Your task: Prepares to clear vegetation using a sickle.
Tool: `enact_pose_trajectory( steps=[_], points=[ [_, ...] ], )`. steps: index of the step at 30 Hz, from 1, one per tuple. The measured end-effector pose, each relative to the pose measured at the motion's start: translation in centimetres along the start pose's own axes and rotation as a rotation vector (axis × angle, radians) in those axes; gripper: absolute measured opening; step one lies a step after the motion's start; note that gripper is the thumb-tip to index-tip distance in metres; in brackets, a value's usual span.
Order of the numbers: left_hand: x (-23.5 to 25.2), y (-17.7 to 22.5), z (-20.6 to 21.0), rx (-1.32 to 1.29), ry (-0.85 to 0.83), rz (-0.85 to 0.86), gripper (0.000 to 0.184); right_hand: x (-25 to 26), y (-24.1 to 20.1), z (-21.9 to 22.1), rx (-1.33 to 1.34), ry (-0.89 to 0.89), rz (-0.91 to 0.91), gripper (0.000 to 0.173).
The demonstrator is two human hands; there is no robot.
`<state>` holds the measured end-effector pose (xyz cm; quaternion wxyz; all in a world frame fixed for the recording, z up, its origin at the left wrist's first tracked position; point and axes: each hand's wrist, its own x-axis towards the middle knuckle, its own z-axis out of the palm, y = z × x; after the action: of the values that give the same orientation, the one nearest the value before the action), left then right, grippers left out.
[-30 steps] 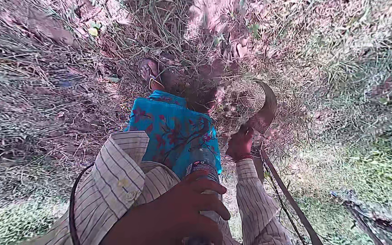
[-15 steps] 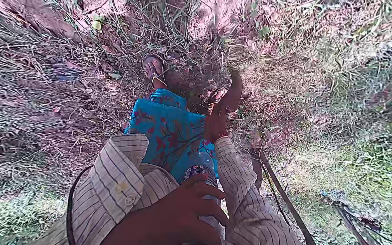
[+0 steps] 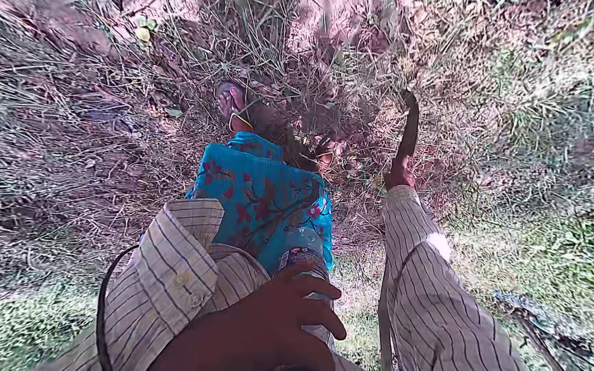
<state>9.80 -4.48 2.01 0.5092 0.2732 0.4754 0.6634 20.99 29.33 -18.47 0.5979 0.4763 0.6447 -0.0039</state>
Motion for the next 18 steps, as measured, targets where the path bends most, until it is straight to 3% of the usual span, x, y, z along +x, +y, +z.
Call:
enact_pose_trajectory(
  steps=[4, 9, 12, 15, 18],
  points=[
    [-0.1, 0.4, 0.2, -0.006, 0.007, -0.004, 0.021, -4.3, 4.9, 5.4, -0.086, -0.186, 0.105, 0.072],
    [0.5, -0.1, 1.2, 0.003, 0.007, 0.011, 0.02, -9.5, 8.0, 3.9, 0.218, 0.09, 0.236, 0.075],
    [0.8, -0.3, 1.5, -0.007, 0.004, 0.014, 0.022, -6.4, 8.5, 1.4, 0.445, 0.282, 0.306, 0.082],
    [0.8, -0.4, 1.4, 0.007, -0.018, 0.012, 0.022, 0.1, 8.3, 0.7, 0.746, 0.364, 0.295, 0.079],
    [0.9, -0.2, 1.1, 0.013, -0.035, -0.003, 0.019, 1.4, 2.6, 0.3, 0.897, 0.167, 0.184, 0.066]
  ],
)
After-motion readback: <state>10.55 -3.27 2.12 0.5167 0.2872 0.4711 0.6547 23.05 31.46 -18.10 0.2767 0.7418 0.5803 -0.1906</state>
